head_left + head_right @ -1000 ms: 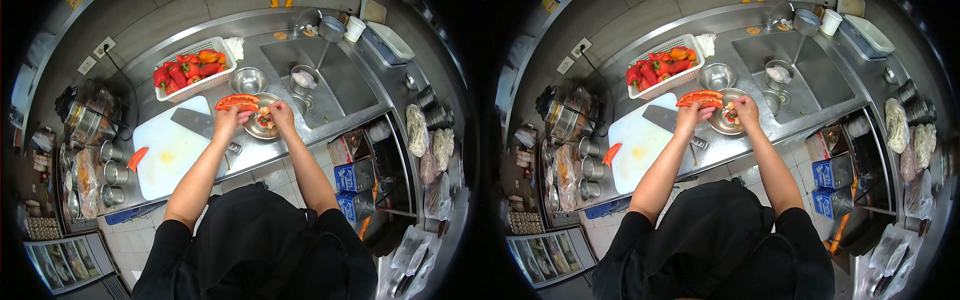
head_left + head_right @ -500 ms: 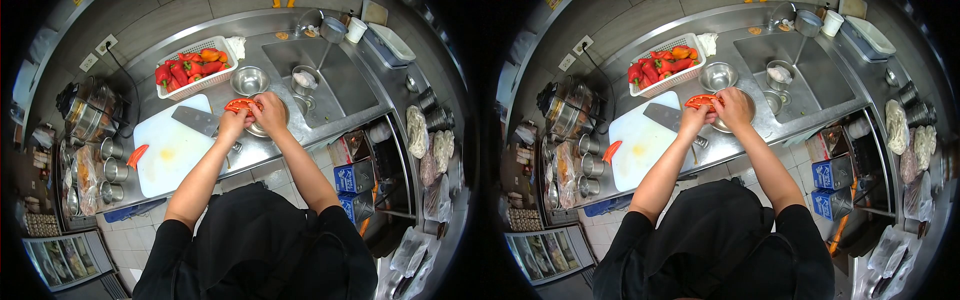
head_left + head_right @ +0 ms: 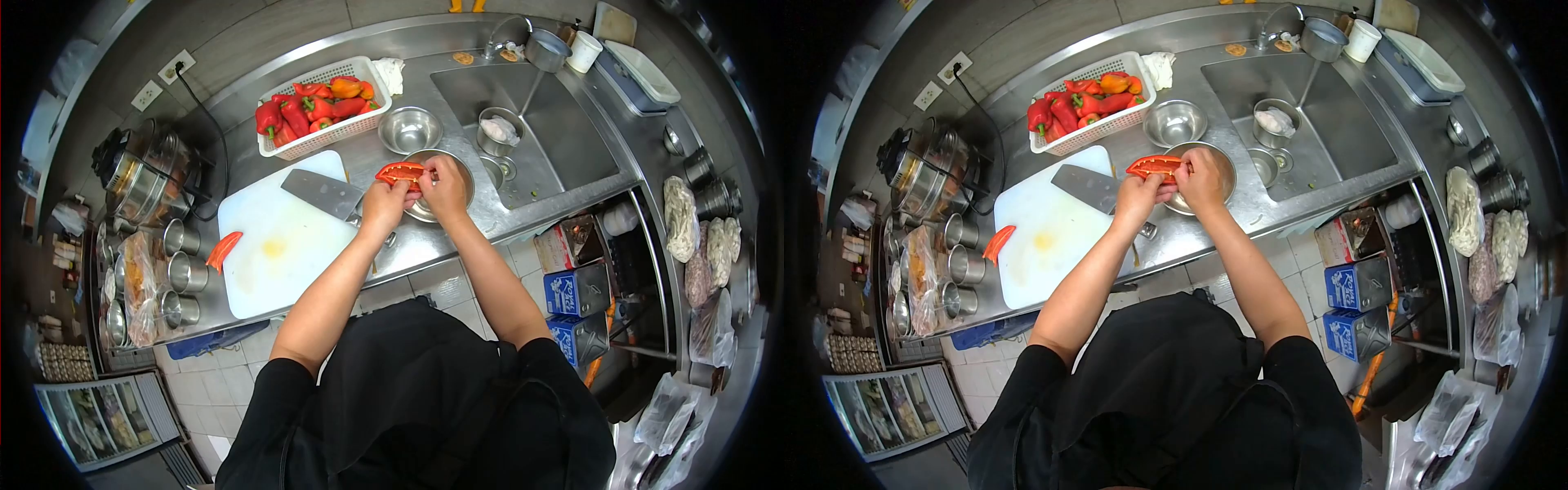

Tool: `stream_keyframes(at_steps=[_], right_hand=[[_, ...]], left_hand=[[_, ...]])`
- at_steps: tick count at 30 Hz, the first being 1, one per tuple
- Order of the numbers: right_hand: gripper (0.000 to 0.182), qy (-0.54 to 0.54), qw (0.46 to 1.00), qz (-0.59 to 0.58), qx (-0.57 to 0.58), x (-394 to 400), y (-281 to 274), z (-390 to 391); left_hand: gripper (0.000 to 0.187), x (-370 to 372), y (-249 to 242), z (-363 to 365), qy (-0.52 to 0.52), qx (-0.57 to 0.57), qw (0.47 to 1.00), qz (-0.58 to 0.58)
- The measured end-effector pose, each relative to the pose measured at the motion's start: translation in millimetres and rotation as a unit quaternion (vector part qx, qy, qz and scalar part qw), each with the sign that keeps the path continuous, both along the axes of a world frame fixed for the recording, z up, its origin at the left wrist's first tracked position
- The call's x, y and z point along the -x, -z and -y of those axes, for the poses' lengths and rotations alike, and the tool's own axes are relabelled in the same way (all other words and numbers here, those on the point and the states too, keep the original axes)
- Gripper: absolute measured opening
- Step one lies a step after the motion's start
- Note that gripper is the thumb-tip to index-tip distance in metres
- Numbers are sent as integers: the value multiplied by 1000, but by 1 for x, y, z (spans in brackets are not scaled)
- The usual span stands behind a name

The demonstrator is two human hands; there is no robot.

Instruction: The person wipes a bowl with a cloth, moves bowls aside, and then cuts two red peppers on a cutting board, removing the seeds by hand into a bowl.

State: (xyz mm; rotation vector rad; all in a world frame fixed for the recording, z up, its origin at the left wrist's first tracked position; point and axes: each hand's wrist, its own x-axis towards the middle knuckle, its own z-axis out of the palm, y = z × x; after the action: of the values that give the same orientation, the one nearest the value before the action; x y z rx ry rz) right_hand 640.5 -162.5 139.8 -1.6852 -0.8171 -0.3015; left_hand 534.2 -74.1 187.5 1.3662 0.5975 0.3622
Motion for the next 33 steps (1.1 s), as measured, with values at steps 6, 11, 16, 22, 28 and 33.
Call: stream_keyframes(at_steps=[6,11,16,22,28,33], right_hand=[[6,24,997,-54,41,5,-5,3],[6,59,990,-61,111,-6,10,7],[7,91,984,4,156,-8,7,10],[9,25,991,54,117,11,-23,10],[10,-13,992,107,64,15,-26,4],[8,-32,995,59,68,8,-19,4]], left_hand=[[28,0,5,0,-5,-32,999,3],[35,-2,19,-13,-13,-140,990,-25],[33,-1,7,-16,-13,-112,992,-51],[33,-3,9,-17,-8,-87,994,-60],[30,-6,17,-18,4,-238,968,-76],[28,-7,32,-17,-3,-279,959,-41]])
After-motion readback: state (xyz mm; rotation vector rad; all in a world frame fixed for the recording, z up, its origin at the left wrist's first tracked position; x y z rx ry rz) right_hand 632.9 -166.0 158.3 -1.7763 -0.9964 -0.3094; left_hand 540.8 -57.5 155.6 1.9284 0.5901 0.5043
